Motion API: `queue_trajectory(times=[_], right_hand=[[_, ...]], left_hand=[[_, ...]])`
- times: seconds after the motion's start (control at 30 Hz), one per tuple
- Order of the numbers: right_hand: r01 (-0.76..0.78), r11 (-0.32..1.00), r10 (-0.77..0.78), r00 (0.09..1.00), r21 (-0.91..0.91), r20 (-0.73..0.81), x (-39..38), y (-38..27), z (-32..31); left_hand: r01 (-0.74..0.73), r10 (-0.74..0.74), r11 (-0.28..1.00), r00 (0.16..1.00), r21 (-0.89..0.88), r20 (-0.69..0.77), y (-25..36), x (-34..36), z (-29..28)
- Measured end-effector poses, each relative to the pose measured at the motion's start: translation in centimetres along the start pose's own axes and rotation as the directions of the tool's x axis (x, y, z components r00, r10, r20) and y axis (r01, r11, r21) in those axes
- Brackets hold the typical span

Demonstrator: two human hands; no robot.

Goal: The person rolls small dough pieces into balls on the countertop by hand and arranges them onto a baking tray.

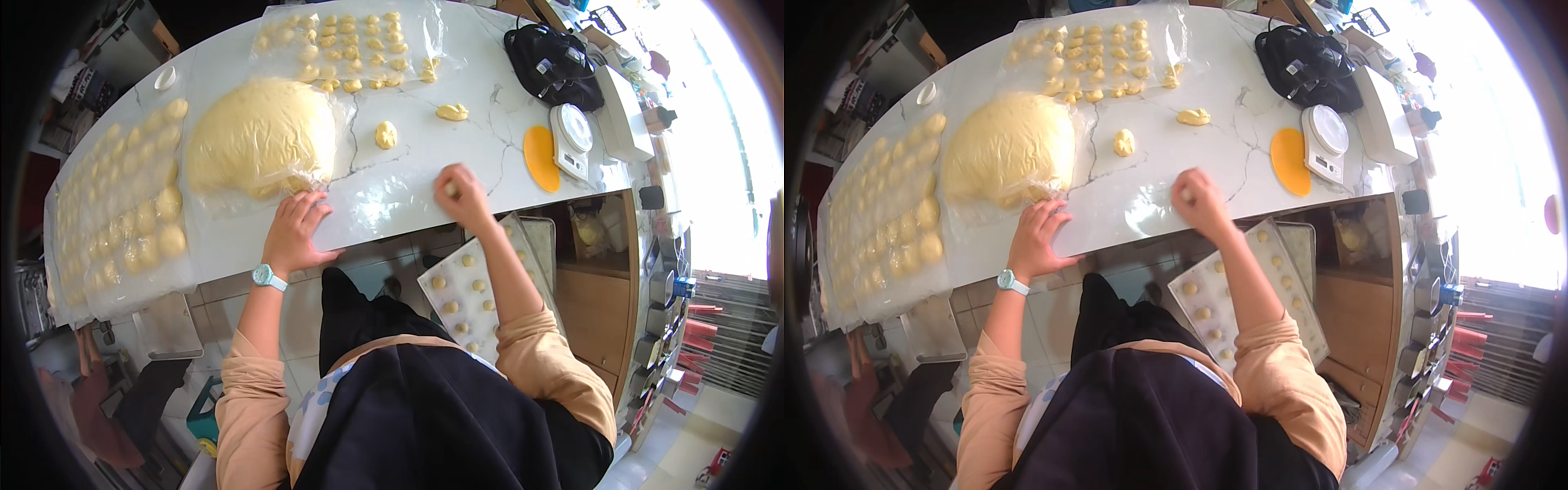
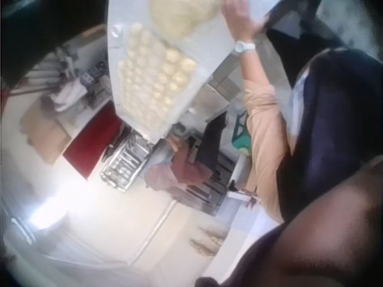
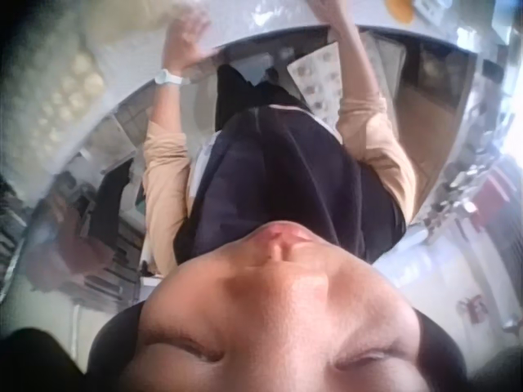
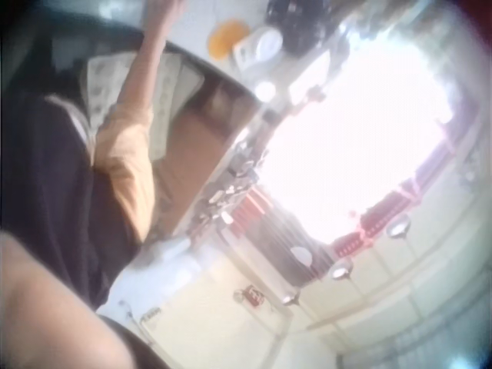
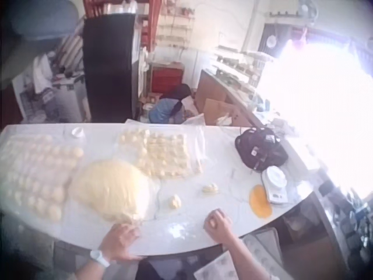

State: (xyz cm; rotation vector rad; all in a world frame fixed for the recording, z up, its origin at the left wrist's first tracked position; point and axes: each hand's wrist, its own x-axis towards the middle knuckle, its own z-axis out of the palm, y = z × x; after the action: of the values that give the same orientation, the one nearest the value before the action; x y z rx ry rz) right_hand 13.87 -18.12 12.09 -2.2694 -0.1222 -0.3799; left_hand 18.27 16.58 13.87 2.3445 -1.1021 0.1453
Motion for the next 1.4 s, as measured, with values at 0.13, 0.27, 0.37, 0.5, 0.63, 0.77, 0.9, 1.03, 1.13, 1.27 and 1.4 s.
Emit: queue_trajectory(times=[0.13,0.27,0.37,0.5,0.63,0.77,0.9,1.03,1.13,1.27,1.4], right_hand=[[-0.065,0.982,0.025,0.975,-0.176,-0.221,4.7,0.0,2.5],[-0.124,0.989,0.125,0.992,0.081,-0.013,1.0,-4.1,4.7],[-0.174,0.969,0.228,0.903,0.176,-0.365,-2.0,-4.1,2.1],[-0.162,0.983,0.173,0.972,0.085,-0.157,-1.3,-1.9,1.5],[-0.154,0.87,0.334,0.883,0.469,-0.329,-7.2,-4.1,-1.2],[-0.251,0.317,0.787,0.607,0.915,-0.106,-23.5,1.4,-1.5],[-0.265,0.126,0.975,-0.145,0.956,-0.168,-44.3,10.7,-2.2],[-0.718,0.113,0.742,-0.399,0.687,-0.539,-50.6,13.8,-4.3],[-0.784,0.131,0.677,-0.376,0.606,-0.633,-51.0,13.7,-5.4],[-0.866,0.19,0.596,-0.273,0.463,-0.755,-53.6,14.3,-5.4],[-0.979,0.076,0.497,-0.125,0.187,-0.859,-49.0,13.9,-6.5]], left_hand=[[-0.006,0.005,1.0,1.0,0.027,0.013,0.1,0.2,0.5],[-0.015,0.014,0.998,1.0,0.055,0.023,-0.4,-0.5,0.0],[-0.043,0.04,0.997,0.998,0.069,0.047,-0.1,0.5,0.0],[-0.073,0.07,0.991,0.997,0.116,0.029,-0.4,0.9,0.6],[-0.107,0.098,0.985,0.993,0.133,0.071,-0.7,0.4,0.8],[-0.095,0.078,0.981,0.991,0.169,0.106,-0.7,-0.3,0.4],[-0.158,0.13,0.973,0.978,0.168,0.165,0.6,0.6,1.0],[-0.144,0.109,0.966,0.98,0.213,0.168,-0.1,0.1,0.5],[-0.168,0.134,0.966,0.976,0.198,0.174,-0.8,0.1,0.8],[-0.154,0.117,0.966,0.977,0.207,0.181,-0.4,0.3,1.1],[-0.14,0.103,0.956,0.983,0.257,0.153,0.8,0.4,1.0]])
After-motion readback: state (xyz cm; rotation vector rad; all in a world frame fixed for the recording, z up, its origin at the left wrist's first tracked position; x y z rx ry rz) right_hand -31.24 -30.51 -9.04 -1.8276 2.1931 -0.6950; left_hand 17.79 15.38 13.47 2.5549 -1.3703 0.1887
